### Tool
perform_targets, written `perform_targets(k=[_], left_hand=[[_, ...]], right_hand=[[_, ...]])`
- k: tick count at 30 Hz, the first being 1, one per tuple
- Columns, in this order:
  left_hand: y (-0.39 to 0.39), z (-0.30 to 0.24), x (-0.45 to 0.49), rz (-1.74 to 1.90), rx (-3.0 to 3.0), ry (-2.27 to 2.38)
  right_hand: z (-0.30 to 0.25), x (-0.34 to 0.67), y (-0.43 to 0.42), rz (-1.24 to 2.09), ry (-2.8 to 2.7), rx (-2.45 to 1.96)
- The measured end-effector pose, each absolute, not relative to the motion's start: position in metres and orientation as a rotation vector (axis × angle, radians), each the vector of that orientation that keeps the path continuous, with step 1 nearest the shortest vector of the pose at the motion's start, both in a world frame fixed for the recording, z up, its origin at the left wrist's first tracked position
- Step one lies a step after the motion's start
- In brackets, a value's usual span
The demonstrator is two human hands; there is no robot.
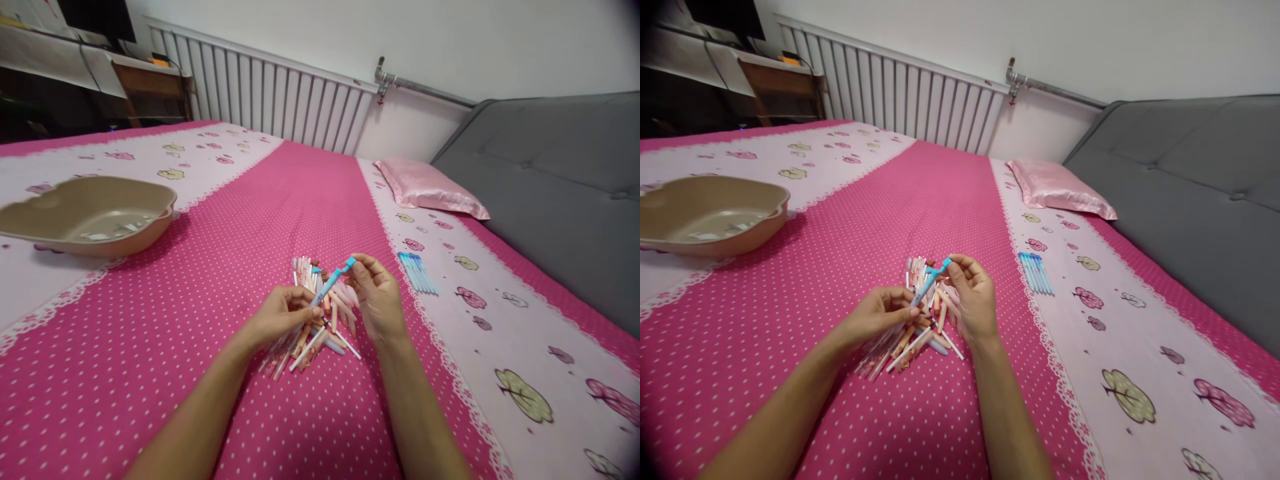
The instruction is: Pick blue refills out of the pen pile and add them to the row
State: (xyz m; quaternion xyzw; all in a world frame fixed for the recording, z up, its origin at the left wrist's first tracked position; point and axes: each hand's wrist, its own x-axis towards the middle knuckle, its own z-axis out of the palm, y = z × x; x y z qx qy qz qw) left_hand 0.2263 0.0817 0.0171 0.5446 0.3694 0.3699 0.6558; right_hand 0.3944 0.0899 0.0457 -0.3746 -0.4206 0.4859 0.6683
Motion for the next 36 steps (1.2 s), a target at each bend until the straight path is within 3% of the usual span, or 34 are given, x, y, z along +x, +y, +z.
perform_targets(k=[36], left_hand=[[0.086, 0.0115, 0.2242, 0.834, 1.336, 0.844]], right_hand=[[0.0486, 0.3914, 0.0852, 0.927, -1.17, -0.951]])
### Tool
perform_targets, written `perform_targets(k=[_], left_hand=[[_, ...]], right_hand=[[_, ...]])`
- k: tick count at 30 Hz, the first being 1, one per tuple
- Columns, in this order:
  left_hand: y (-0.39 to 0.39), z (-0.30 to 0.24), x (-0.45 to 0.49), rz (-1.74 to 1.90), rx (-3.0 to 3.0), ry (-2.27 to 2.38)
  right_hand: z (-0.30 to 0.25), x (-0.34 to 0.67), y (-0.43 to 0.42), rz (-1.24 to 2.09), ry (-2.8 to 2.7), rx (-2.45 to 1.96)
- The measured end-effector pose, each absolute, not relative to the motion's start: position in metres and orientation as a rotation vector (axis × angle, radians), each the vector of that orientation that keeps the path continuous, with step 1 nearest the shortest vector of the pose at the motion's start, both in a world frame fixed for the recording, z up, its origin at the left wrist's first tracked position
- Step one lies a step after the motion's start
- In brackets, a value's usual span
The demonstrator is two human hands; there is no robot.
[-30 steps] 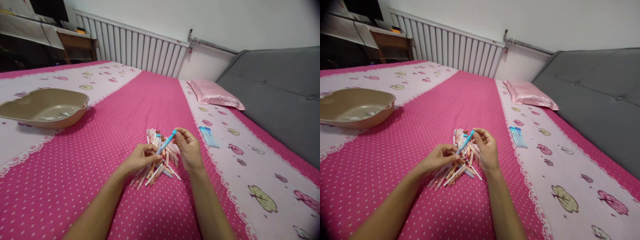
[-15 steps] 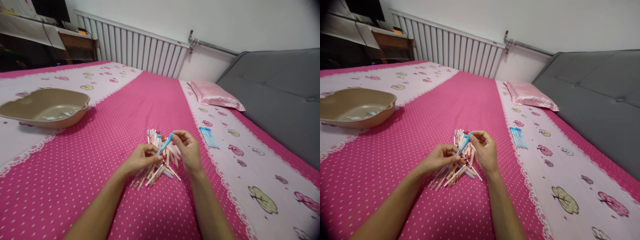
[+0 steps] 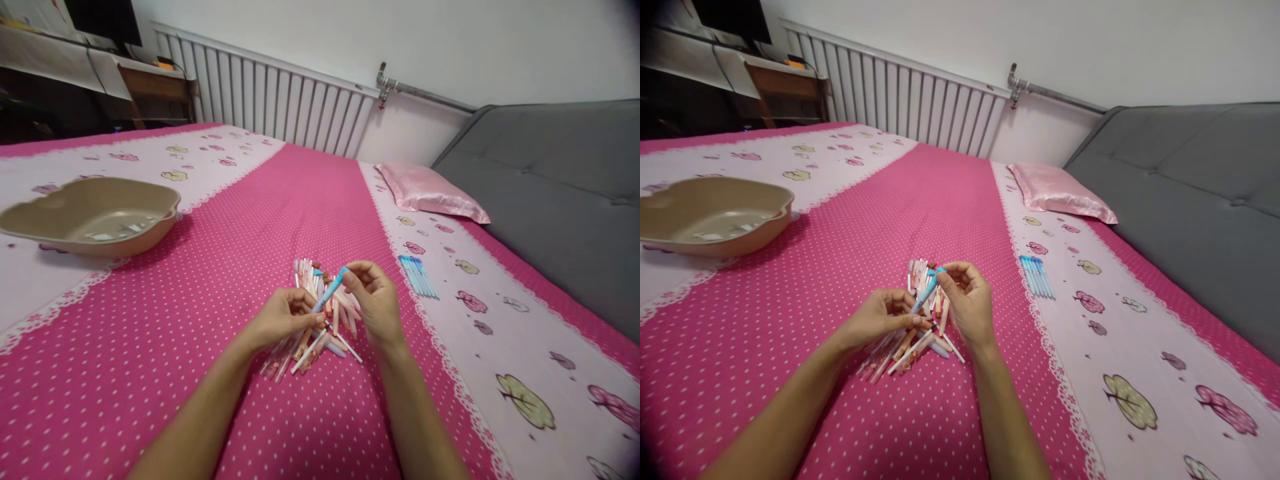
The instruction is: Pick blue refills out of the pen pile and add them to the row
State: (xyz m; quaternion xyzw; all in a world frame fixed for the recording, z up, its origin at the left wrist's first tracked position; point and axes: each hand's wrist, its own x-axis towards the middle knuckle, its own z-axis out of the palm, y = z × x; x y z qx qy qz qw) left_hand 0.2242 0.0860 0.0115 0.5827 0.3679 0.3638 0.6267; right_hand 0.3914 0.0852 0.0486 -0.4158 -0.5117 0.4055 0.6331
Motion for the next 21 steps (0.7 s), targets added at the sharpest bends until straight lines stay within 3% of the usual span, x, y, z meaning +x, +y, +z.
perform_targets(k=[12, 21], left_hand=[[0.083, 0.02, 0.227, 1.034, 1.078, 0.811], [0.092, 0.014, 0.223, 1.403, 1.119, 1.005]], right_hand=[[0.045, 0.392, 0.084, 1.001, -1.203, -0.965], [0.019, 0.374, 0.082, 1.483, -1.542, -0.982]])
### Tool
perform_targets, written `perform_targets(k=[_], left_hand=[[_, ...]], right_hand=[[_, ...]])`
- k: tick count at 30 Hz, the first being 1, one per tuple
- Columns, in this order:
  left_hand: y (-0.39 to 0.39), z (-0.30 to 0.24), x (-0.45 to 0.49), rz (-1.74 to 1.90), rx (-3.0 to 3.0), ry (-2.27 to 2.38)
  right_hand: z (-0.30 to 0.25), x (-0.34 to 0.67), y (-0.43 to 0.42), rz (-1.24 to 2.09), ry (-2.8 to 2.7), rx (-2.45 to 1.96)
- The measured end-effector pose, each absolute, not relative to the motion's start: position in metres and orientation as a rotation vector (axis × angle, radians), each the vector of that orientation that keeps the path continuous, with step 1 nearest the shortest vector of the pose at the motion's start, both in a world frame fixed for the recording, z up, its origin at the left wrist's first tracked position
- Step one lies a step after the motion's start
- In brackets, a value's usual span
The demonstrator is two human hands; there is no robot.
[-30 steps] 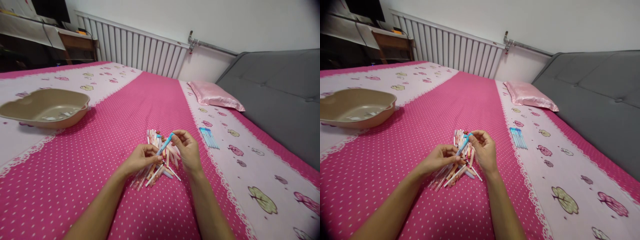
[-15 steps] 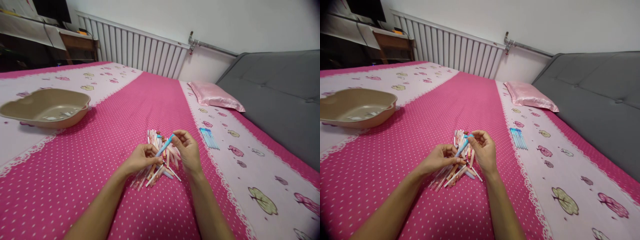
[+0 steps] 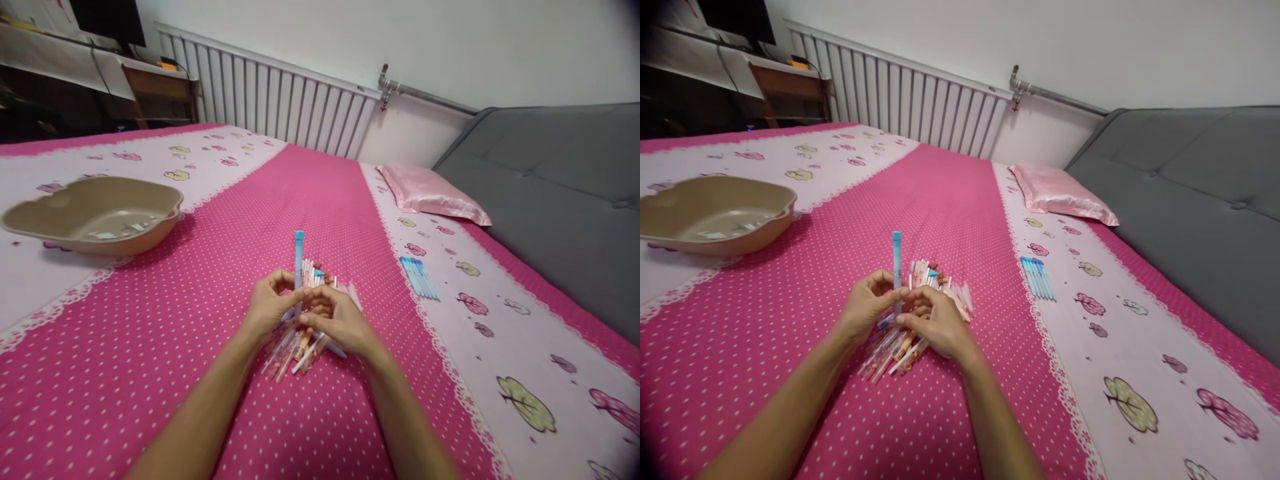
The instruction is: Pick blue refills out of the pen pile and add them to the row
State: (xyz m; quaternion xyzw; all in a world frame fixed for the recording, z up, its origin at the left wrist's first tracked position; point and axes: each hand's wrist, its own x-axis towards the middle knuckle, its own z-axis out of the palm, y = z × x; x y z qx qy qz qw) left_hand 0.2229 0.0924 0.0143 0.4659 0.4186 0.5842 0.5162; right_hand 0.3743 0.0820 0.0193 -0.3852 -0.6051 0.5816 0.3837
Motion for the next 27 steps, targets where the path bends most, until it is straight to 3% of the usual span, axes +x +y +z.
perform_targets(k=[27], left_hand=[[0.09, 0.028, 0.227, 1.474, 0.978, 1.032]], right_hand=[[0.015, 0.365, 0.084, 1.431, -1.422, -0.988]])
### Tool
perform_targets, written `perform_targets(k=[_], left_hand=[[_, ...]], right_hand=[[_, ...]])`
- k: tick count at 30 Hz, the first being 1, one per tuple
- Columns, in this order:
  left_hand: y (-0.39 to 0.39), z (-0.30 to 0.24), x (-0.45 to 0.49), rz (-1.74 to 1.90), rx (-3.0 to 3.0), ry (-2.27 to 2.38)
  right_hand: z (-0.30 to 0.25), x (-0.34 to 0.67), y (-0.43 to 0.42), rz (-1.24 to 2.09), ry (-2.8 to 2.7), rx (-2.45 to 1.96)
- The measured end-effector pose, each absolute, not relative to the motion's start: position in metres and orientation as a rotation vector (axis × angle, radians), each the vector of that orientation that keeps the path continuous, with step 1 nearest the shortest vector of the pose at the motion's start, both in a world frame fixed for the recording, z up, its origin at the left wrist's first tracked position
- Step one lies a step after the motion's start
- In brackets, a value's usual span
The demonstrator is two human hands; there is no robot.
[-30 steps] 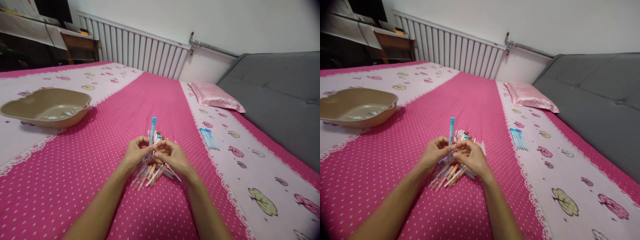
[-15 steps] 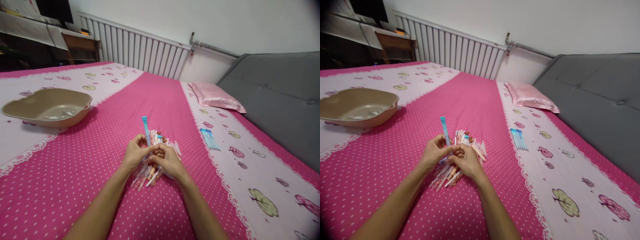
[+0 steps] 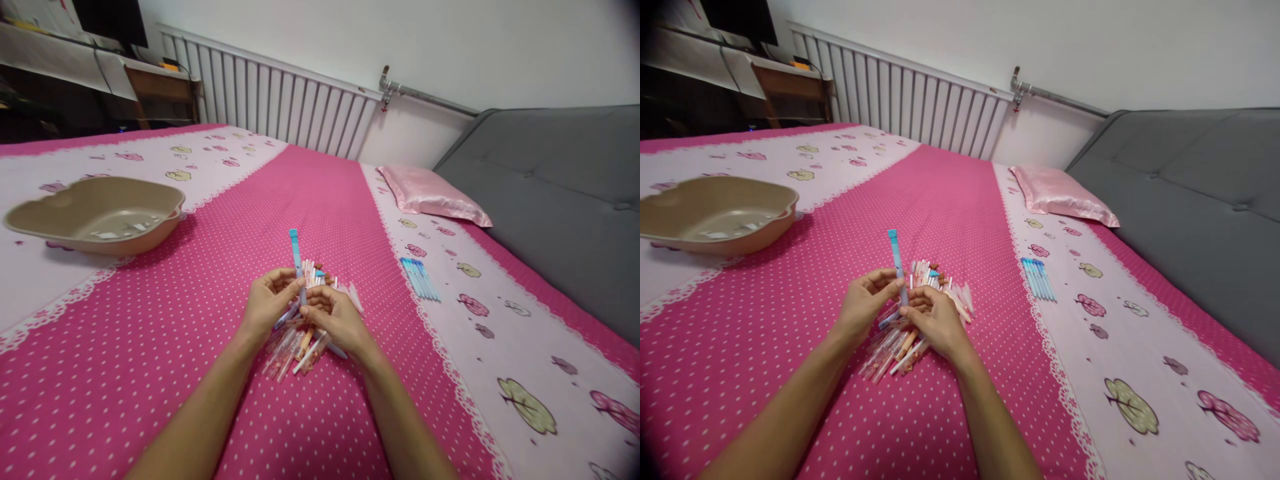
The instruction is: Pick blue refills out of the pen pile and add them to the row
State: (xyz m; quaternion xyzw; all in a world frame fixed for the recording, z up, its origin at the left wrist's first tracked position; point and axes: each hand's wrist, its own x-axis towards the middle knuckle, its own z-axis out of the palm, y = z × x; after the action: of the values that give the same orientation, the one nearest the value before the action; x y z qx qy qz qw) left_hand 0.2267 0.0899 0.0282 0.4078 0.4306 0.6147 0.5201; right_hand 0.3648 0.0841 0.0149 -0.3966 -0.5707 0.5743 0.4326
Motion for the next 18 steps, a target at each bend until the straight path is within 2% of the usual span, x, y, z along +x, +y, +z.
perform_targets(k=[18], left_hand=[[0.0909, 0.0279, 0.2244, 1.479, 0.995, 1.065]], right_hand=[[0.0143, 0.3622, 0.0847, 1.347, -1.309, -1.101]])
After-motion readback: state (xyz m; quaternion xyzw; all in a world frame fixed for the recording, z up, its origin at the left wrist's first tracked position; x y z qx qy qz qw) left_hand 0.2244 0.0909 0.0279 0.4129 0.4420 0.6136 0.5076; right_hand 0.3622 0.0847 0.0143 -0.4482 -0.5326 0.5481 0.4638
